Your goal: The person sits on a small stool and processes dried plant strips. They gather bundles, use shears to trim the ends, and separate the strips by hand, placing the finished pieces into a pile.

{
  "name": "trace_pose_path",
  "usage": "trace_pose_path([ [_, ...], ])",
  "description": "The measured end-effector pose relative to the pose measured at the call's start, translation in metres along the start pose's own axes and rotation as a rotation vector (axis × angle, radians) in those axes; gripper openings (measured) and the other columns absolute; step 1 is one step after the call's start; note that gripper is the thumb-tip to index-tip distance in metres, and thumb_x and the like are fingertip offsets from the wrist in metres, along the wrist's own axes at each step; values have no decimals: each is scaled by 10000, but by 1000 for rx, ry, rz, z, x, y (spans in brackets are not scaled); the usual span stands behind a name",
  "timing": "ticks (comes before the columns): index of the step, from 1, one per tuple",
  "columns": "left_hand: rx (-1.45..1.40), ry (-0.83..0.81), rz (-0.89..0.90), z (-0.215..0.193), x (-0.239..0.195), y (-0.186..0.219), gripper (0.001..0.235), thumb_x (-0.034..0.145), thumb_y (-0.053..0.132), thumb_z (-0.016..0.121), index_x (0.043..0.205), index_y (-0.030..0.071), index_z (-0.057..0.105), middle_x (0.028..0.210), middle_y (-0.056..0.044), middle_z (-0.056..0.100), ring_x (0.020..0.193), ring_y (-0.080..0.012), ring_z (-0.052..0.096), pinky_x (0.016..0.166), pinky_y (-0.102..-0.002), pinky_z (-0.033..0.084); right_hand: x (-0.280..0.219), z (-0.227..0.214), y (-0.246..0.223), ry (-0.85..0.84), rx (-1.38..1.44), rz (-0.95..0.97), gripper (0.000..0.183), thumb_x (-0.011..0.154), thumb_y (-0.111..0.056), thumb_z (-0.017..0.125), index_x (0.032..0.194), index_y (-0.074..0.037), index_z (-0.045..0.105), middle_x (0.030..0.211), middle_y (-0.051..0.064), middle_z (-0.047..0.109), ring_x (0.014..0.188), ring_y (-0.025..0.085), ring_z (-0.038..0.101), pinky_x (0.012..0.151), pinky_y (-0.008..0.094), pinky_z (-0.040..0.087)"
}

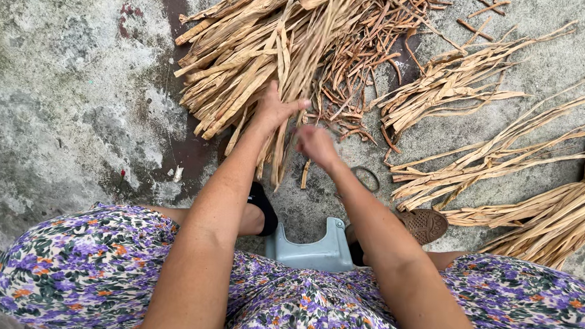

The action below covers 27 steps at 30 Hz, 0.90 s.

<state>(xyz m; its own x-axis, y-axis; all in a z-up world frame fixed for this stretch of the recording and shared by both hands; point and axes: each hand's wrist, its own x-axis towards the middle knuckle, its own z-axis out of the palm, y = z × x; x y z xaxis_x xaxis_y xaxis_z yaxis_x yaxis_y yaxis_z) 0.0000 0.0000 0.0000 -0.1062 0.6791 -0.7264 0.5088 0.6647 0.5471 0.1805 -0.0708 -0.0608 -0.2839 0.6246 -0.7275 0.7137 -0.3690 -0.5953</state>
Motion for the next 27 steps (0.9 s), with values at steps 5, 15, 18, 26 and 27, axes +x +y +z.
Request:
trace_pose_path([
  [5, 69, -25, -52, 10, 10, -9, 813, 877, 338, 723, 1556, 83, 355, 1344, -173, 654, 763, -176, 660, 658, -325, 594, -21, -9, -9, -100, 223, -112, 635, 876, -461, 699, 1398, -112, 601, 1240, 132, 736, 1061, 238, 720, 921, 381, 574],
  [15, 588, -234, 255, 11, -44, 60, 467, 980, 491, 683, 1293, 151, 618, 1200, -92, 623, 1019, -206, 559, 853, -351, 523, -5, -73, -45, 89, 1188, 102, 367, 995, -244, 808, 1068, 64, 622, 964, 157, 724, 839, 238, 701, 763, 345, 630],
  [18, 573, 80, 346, -16, -23, 66, 467, 988, 546, 693, 1260, 170, 636, 1243, -86, 569, 1184, -253, 547, 981, -381, 525, -13, -83, -49, 61, 1213, 143, 213, 874, -140, 686, 1005, 25, 660, 809, 138, 741, 690, 209, 757, 664, 333, 673],
  [26, 489, 165, 356, 24, -5, 11, 283, 973, 278, 684, 1224, 150, 653, 1383, -122, 480, 1263, -280, 483, 1051, -416, 457, -10, -79, -66, 77, 1131, -17, 284, 906, -217, 794, 1014, 8, 658, 770, 55, 708, 589, 124, 650, 538, 256, 579],
  [27, 574, 117, 405, 39, -7, 10, 274, 967, 261, 696, 1205, 130, 664, 1394, -114, 488, 1263, -270, 488, 1077, -416, 449, -10, -79, -63, 105, 1074, -46, 296, 908, -217, 799, 1029, 23, 675, 803, 56, 734, 616, 112, 657, 549, 231, 565],
])
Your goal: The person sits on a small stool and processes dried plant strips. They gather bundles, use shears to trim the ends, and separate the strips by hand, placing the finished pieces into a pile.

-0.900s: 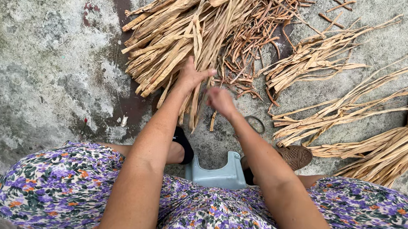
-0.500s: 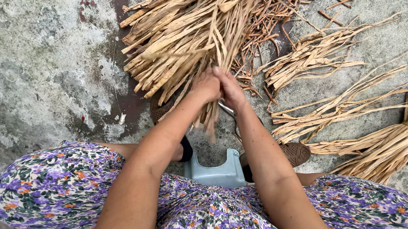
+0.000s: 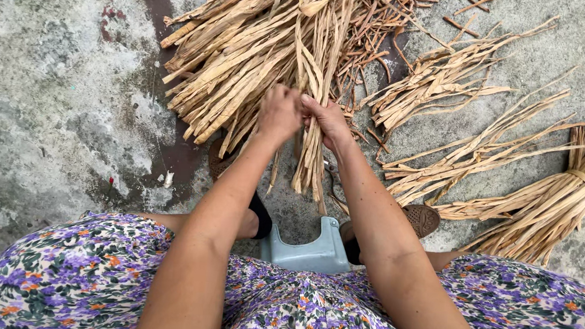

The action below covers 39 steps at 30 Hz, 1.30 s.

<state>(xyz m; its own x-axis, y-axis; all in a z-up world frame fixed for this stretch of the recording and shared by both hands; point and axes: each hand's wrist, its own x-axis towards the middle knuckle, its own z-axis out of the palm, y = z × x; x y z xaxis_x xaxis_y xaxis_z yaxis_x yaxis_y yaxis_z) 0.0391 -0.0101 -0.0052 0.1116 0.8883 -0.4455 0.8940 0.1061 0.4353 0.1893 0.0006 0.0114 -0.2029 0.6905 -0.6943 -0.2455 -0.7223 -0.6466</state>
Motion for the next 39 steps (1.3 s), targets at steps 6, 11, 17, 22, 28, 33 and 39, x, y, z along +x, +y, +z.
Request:
trace_pose_path([
  [6, -69, -144, 171, 0, -1, 18, 456, 908, 305, 774, 1314, 192, 599, 1373, -131, 503, 1318, -299, 440, 1141, -560, 350, -14, -24, -21, 140, 16, 182, 331, 921, -218, 822, 975, 73, 675, 752, 114, 698, 567, 149, 633, 518, 265, 559],
  [11, 108, 281, -43, -46, 3, 5, 1188, 755, 591, 818, 1623, 231, 91, 1683, -202, 72, 1548, -418, 57, 1206, -750, 128, -37, -17, -54, 114, -64, 199, 159, 904, -119, 656, 977, 21, 635, 737, 94, 721, 564, 140, 704, 518, 294, 619],
  [17, 246, -140, -316, -69, 0, -28, 1184, 852, 842, 581, 1610, 333, -173, 1658, -109, -252, 1495, -510, -204, 1154, -848, 80, -100, 13, -141, 35, -11, 55, 181, 894, -57, 746, 948, 13, 588, 629, 32, 635, 493, 105, 602, 458, 279, 562],
  [22, 429, -17, -296, -55, 11, -37, 1222, 864, 604, 717, 1647, 291, -167, 1618, -215, -301, 1409, -599, -210, 1008, -877, 186, -209, 19, -250, 125, 113, -317, 436, 828, -37, 805, 1175, 86, 573, 786, 53, 662, 520, 69, 557, 481, 198, 524],
  [28, 297, -131, -332, -61, 15, -42, 1206, 846, 601, 732, 1642, 335, -135, 1661, -166, -279, 1486, -546, -187, 1080, -857, 204, -283, 34, -289, -84, 147, -760, 402, 864, 35, 691, 1251, 95, 599, 809, 129, 653, 634, 199, 669, 544, 269, 575],
  [33, 202, -132, -313, -78, 22, -51, 1015, 960, 159, 617, 1665, 405, -70, 1706, -97, -232, 1483, -486, -183, 1095, -801, 227, -282, -4, -289, -63, -123, -806, 151, 903, -13, 677, 1035, 43, 630, 999, 207, 729, 790, 234, 741, 701, 306, 632],
  [39, -774, 118, -495, -83, 22, -90, 648, 967, -11, 429, 1544, 269, 332, 1702, -35, 210, 1090, -365, 635, 915, -499, 568, -297, -94, -310, 26, 27, -957, 126, 1089, -26, 654, 977, 17, 614, 852, 166, 668, 678, 192, 659, 686, 350, 587],
])
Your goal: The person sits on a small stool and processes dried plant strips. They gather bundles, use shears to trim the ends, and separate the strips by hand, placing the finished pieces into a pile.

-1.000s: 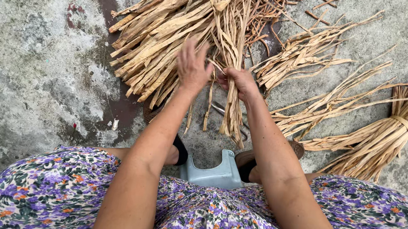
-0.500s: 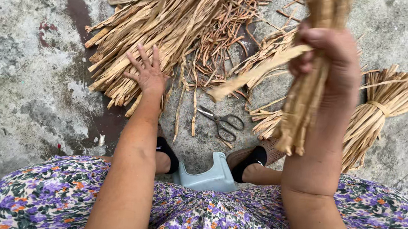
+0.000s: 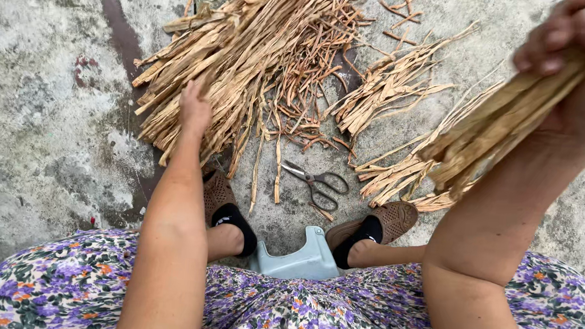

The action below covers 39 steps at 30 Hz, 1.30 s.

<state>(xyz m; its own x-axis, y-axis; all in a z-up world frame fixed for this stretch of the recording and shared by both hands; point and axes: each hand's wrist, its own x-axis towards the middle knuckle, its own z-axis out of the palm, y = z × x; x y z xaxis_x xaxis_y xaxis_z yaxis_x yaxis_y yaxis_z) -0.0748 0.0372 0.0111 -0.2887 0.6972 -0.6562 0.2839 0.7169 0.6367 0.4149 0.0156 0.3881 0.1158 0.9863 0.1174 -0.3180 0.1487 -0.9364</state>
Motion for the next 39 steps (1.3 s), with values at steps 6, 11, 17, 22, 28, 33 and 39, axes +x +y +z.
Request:
trace_pose_path([
  [6, 299, 208, 98, -18, 34, -49, 230, 1048, 34, 531, 1202, 97, 689, 1242, -137, 584, 790, -94, 552, 642, -260, 467, 10, -23, -7, 28, 52, -62, 257, 1157, -33, 588, 911, 31, 549, 844, 166, 614, 655, 208, 574, 674, 361, 511],
  [11, 251, 241, -29, -19, 39, -56, 260, 1015, 223, 572, 1230, 121, 676, 1030, -89, 673, 618, -79, 465, 490, -253, 344, 8, 9, 24, -78, -169, -104, 120, 1112, -34, 649, 1017, 36, 626, 832, 170, 661, 647, 236, 630, 704, 392, 571],
  [17, -60, 345, -308, -63, 6, -44, 286, 1063, 202, 475, 1301, 81, 580, 922, -60, 667, 532, -49, 483, 433, -212, 350, 17, -39, 34, -28, -77, -316, 191, 1184, -101, 645, 1041, 24, 628, 866, 183, 636, 761, 263, 635, 784, 405, 564],
  [22, -264, 267, -324, -68, -8, -35, 276, 1041, 156, 541, 1279, 23, 584, 955, -58, 685, 532, -62, 595, 452, -194, 522, 15, -109, 37, 127, -116, -330, 232, 1210, -140, 604, 1047, 25, 627, 919, 173, 626, 862, 271, 635, 858, 397, 556],
  [28, 234, 226, -264, -82, -18, -7, 419, 979, 345, 655, 1302, 77, 649, 1049, -83, 722, 650, -113, 604, 588, -307, 560, 17, -72, 43, 39, -165, -331, 90, 1147, -68, 715, 1162, -47, 629, 1019, 96, 665, 925, 234, 699, 872, 393, 645],
  [33, 726, 268, 44, -71, -45, 88, 1272, 603, 599, 934, 1480, 0, 233, 1578, -338, 209, 1430, -539, 237, 1070, -733, 257, 3, 49, 121, -193, -372, -159, 43, 1135, -22, 725, 1123, -38, 687, 1020, 97, 727, 963, 210, 752, 948, 366, 640],
  [39, 62, -571, 773, -31, -129, 169, 1119, 727, 472, 857, 1632, 106, 311, 1681, -109, 341, 1560, -257, 292, 1275, -499, 213, -30, 115, 212, -226, -517, 29, 60, 984, -68, 732, 1011, -89, 682, 973, 40, 702, 859, 142, 697, 783, 330, 666],
])
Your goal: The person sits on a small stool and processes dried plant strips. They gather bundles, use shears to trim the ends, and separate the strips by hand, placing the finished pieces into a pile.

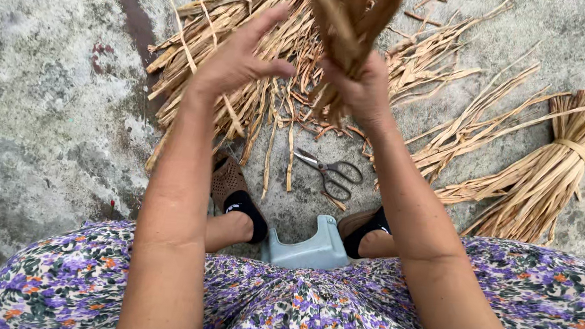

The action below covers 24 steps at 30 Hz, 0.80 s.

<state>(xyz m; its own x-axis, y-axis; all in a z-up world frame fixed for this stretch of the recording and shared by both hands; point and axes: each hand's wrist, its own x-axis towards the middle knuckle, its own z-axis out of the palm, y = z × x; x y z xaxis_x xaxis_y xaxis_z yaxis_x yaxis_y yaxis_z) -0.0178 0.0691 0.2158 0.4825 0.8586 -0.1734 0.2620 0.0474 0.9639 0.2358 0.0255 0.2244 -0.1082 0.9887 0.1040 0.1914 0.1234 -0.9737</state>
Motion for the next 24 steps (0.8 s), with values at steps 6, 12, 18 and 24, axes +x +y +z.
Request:
trace_pose_path([
  [6, -38, 5, 52, 95, 27, -18, 1163, 571, 737, 833, 1537, 287, 367, 1457, -23, 610, 1407, -290, 585, 1240, -504, 399, -23, 32, 93, -178, -143, 351, 279, 878, -40, 708, 1145, -104, 662, 1074, 54, 734, 924, 161, 717, 835, 324, 664],
  [12, 138, 154, 239, 130, 25, -84, 1169, 638, 677, 899, 1577, 301, 314, 1641, -96, 413, 1503, -364, 426, 1201, -631, 323, -41, 23, 154, -199, -133, 127, 282, 935, -52, 736, 1202, -129, 685, 1223, 59, 709, 1095, 176, 670, 969, 351, 575],
  [18, 50, 311, 174, 146, 36, -97, 1158, 643, 725, 847, 1530, 182, 339, 1456, -88, 480, 1383, -303, 521, 1163, -542, 458, -26, 28, 142, -141, -192, 187, 203, 958, -33, 675, 1144, -113, 672, 1162, 38, 718, 1073, 173, 693, 929, 322, 632],
  [24, -88, 331, -54, 140, 34, -86, 688, 751, 663, 749, 1188, 139, 658, 1116, -16, 655, 1070, -197, 689, 978, -418, 587, -18, 37, 118, -284, -261, 393, 315, 908, -17, 701, 1215, -73, 654, 1166, 71, 707, 1061, 187, 683, 889, 336, 611],
])
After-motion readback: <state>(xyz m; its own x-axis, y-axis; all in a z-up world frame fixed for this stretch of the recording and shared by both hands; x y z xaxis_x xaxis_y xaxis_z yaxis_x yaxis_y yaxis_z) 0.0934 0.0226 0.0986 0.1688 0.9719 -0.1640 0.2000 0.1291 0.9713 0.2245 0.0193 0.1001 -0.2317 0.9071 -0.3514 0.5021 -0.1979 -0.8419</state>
